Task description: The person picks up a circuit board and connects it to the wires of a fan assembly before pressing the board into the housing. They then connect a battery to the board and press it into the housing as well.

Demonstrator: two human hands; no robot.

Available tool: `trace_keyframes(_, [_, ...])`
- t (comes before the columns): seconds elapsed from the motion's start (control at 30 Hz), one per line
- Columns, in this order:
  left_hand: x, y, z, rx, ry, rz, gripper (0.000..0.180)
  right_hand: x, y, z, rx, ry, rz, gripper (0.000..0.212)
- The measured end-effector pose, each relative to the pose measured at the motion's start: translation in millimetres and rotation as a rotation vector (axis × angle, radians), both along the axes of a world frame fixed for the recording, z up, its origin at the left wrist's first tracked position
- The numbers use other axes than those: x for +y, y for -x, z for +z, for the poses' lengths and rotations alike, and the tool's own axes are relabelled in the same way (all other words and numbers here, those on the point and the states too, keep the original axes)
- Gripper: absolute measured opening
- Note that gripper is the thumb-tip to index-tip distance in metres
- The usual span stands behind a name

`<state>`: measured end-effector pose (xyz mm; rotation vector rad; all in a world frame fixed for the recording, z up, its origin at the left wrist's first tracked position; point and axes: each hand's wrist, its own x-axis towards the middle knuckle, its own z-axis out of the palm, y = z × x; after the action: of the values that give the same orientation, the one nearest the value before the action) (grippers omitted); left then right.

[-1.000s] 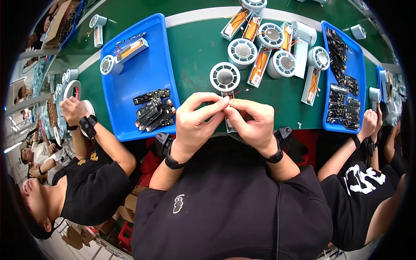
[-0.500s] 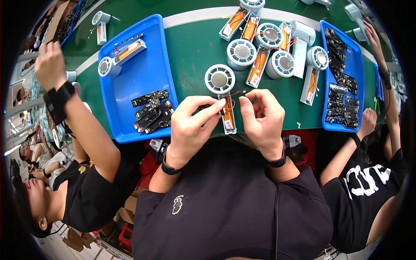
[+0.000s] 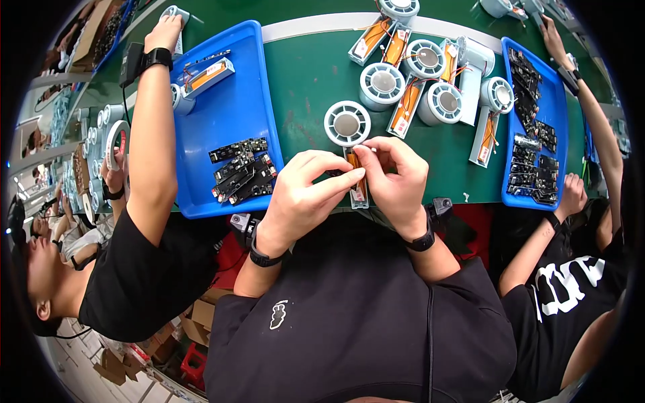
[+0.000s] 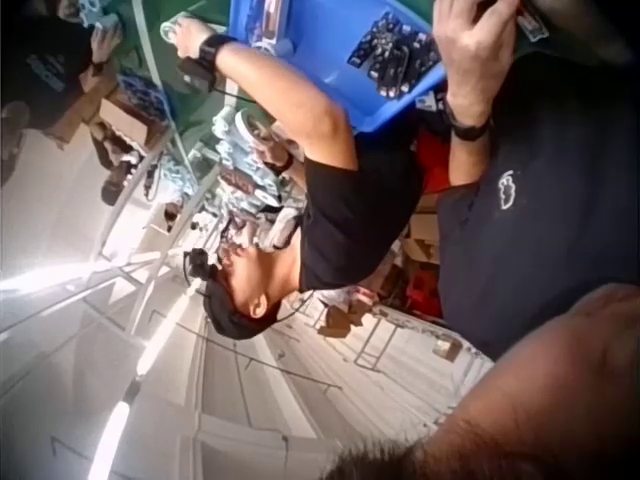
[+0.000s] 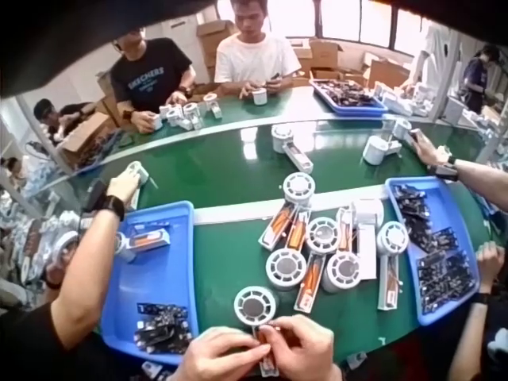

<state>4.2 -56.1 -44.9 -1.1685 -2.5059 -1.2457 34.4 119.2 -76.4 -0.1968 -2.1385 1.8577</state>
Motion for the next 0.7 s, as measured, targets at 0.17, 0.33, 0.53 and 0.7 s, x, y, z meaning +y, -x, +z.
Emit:
trace_keyframes(0.17, [-4, 0, -1, 0.000, -0.011, 0.018, 0.034, 22, 11, -4, 0.393, -0.301, 0.155, 0.020])
trace_keyframes(0.33, [-7, 3, 0, 0.005, -0.011, 0.032, 0.042, 27, 18, 4, 0.511, -0.372, 0.282, 0.023])
trace_keyframes(0.53, [-8, 4, 4, 0.029, 0.041, 0.068, 0.044, 28, 17, 1, 0.486, -0.350, 0.352, 0.021])
trace_keyframes(0.7, [-6, 4, 11, -0.022, 0.095, 0.072, 0.045, 30, 17, 3, 0.442, -0.371, 0.305, 0.021])
